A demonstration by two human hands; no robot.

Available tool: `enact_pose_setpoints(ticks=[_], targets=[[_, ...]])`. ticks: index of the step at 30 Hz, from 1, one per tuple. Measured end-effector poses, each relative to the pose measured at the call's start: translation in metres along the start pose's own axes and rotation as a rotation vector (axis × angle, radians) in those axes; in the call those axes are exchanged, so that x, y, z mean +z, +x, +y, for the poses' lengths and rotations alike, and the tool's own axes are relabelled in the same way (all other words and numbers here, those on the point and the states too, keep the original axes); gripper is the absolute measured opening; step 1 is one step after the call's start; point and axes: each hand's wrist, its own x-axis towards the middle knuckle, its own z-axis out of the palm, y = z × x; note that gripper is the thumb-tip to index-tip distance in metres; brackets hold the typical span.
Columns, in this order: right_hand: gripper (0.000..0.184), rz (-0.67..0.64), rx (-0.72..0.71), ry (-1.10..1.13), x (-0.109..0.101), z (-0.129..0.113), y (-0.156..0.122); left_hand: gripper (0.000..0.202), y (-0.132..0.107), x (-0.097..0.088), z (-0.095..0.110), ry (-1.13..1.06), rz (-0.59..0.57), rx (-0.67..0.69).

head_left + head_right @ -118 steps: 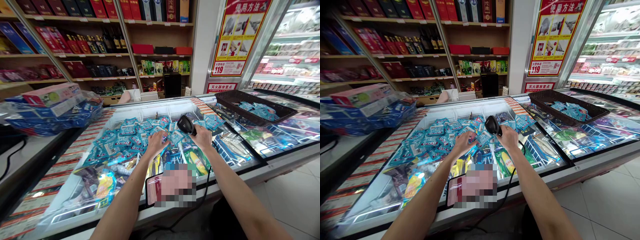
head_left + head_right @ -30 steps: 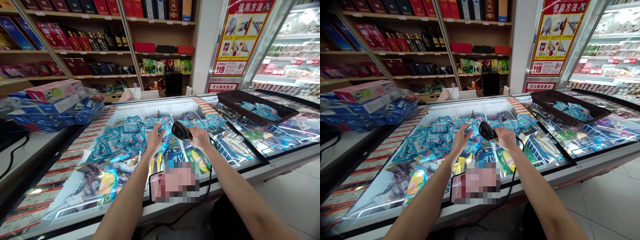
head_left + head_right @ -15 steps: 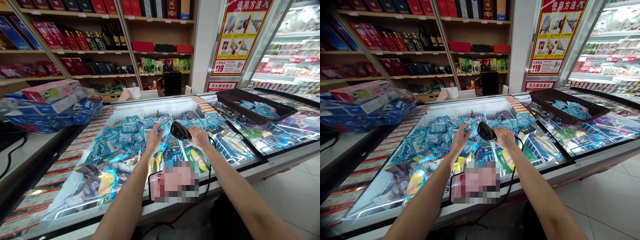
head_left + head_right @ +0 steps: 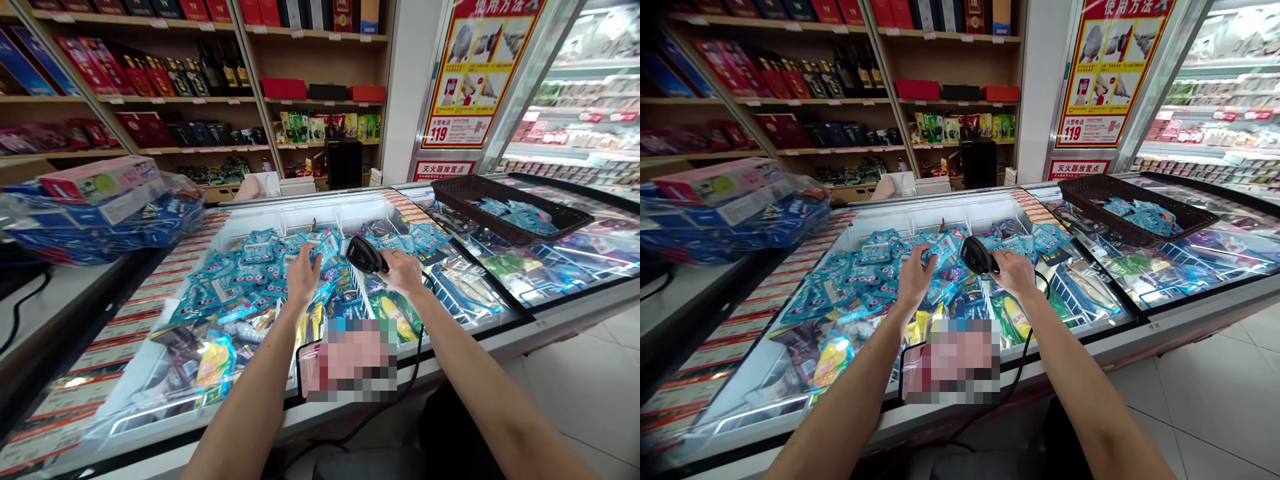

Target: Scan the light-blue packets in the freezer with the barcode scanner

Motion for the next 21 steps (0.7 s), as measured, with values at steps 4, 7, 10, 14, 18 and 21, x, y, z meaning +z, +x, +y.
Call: enact_pose_setpoints(ticks=[4,7,10,14,18,21], targets=[[0.023,0.047,0.154,-0.029,-0.004,0.011,-0.002,0.042,0.001,-0.010,-0.004,0.200,0.174,-0.019],[0.023,0.050,0.232,-0.049,-0.006,0.015,-0.002,0.046,-0.001,-0.016,0.001,0.284,0.216,0.053],[0.023,0.027,0.240,-0.049,-0.007,0.016,-0.001,0.042,-0.003,-0.013,0.011,0.270,0.012,0.363],[0.024,0.009,0.241,-0.040,-0.006,0.018,-0.002,0.035,-0.005,0.001,0.012,0.270,-0.242,0.565],[0.025,-0.013,0.252,-0.037,-0.011,0.023,-0.001,0.034,-0.003,0.007,-0.001,0.350,-0.151,0.406],[0.025,-0.034,0.192,-0.044,-0.019,0.028,0.003,0.032,-0.003,0.006,-0.005,0.391,-0.089,0.339]])
